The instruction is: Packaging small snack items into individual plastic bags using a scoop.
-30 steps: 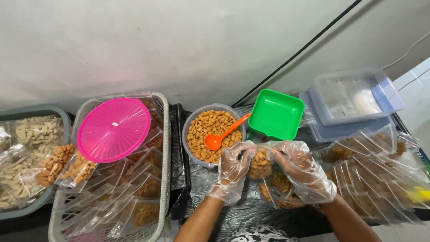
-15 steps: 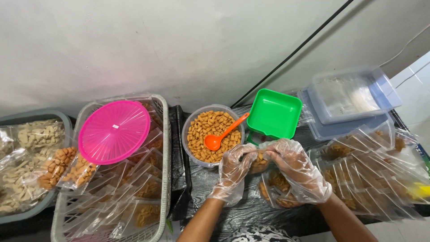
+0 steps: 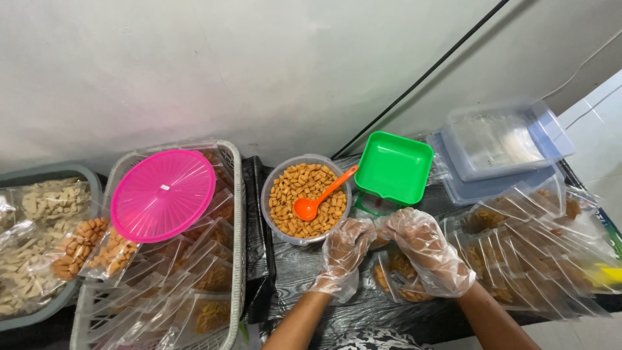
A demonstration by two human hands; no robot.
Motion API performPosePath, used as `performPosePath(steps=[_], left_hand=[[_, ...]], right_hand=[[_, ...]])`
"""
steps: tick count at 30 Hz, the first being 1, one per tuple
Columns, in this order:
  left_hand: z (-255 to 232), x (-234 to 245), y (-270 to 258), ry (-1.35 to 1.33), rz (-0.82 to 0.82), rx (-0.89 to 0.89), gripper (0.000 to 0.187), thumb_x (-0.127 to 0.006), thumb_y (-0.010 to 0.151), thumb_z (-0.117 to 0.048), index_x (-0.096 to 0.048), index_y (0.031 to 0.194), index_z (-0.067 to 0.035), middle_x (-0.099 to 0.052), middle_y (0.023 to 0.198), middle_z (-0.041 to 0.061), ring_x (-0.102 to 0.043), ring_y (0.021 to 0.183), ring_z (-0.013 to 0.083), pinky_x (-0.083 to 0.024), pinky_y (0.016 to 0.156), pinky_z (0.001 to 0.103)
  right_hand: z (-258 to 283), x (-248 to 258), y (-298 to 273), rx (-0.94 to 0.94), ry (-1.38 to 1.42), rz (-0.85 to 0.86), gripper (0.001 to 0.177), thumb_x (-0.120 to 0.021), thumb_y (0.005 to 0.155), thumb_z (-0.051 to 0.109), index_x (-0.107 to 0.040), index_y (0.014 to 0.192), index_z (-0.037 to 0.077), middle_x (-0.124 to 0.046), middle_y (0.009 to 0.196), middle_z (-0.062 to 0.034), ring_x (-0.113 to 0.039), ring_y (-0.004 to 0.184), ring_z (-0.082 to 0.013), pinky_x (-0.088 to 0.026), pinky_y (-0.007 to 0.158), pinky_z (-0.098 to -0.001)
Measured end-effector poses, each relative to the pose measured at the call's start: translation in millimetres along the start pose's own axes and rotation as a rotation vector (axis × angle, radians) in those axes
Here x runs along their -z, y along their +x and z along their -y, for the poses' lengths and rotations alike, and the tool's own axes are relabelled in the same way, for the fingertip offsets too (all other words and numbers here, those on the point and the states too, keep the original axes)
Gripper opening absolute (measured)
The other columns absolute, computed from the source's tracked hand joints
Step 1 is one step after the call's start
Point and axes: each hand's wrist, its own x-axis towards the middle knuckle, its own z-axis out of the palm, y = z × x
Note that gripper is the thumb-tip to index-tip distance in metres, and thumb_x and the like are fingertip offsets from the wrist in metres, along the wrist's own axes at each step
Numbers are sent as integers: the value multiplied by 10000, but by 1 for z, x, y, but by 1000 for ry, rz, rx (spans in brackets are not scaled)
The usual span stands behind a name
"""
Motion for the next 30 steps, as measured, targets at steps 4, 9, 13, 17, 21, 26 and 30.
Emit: performPosePath(steps=[4, 9, 13, 17, 21, 26, 30], left_hand=[[17, -12, -16, -215, 326, 231, 83, -714, 901, -161, -767, 965, -160, -732, 890, 68, -737, 866, 306, -621, 742, 388], [-10, 3, -3, -304, 496, 412, 170, -721, 910, -234, -761, 1050, -146, -730, 944, 136, -718, 939, 379, -600, 791, 473], [-15, 11, -9, -494, 677, 691, 572, -547, 863, -591, -675, 1267, -207, -705, 1203, 115, -660, 1161, 342, -531, 970, 505], [-32, 6, -10, -772, 729, 1153, 788, -474, 820, -710, -614, 1395, -190, -654, 1414, 126, -621, 1308, 311, -496, 1115, 474], [-18, -7, -24, -849, 736, 949, 796, -421, 893, -700, -509, 1476, -165, -553, 1500, 143, -517, 1401, 336, -418, 1176, 485], [-21, -4, -13, -828, 781, 977, 802, -341, 888, -724, -486, 1497, -223, -491, 1559, 125, -453, 1453, 333, -386, 1190, 510], [-16, -13, -15, -943, 682, 1175, 821, -418, 837, -738, -557, 1434, -192, -600, 1453, 117, -578, 1346, 327, -516, 1086, 498]], right_hand=[[-37, -7, -26, 95, 45, 19, 392, -553, 994, 395, -462, 1265, 127, -454, 1282, -108, -434, 1243, -317, -329, 1069, -467], [-76, -17, -58, 214, 109, 50, 527, -490, 1030, 433, -352, 1408, 92, -346, 1450, -116, -327, 1384, -312, -223, 1174, -484], [-99, -21, -75, 310, 161, 76, 636, -439, 1059, 465, -265, 1522, 65, -259, 1585, -121, -240, 1497, -308, -139, 1258, -498], [-104, -22, -81, 403, 213, 101, 746, -389, 1087, 497, -177, 1636, 39, -172, 1720, -126, -154, 1609, -303, -54, 1342, -511], [-57, 2, -61, 480, -18, 27, 797, -518, 1025, 468, -227, 1624, 30, -223, 1696, -169, -201, 1593, -367, -112, 1324, -583], [-21, 24, -39, 521, 80, 99, 687, -294, 1061, 410, -262, 1605, -9, -251, 1693, -185, -243, 1592, -358, -142, 1312, -566], [82, 83, 41, -486, 35, 336, 466, -496, 961, 532, -722, 1236, 231, -704, 1237, 27, -607, 1219, -173, -373, 1133, -392]])
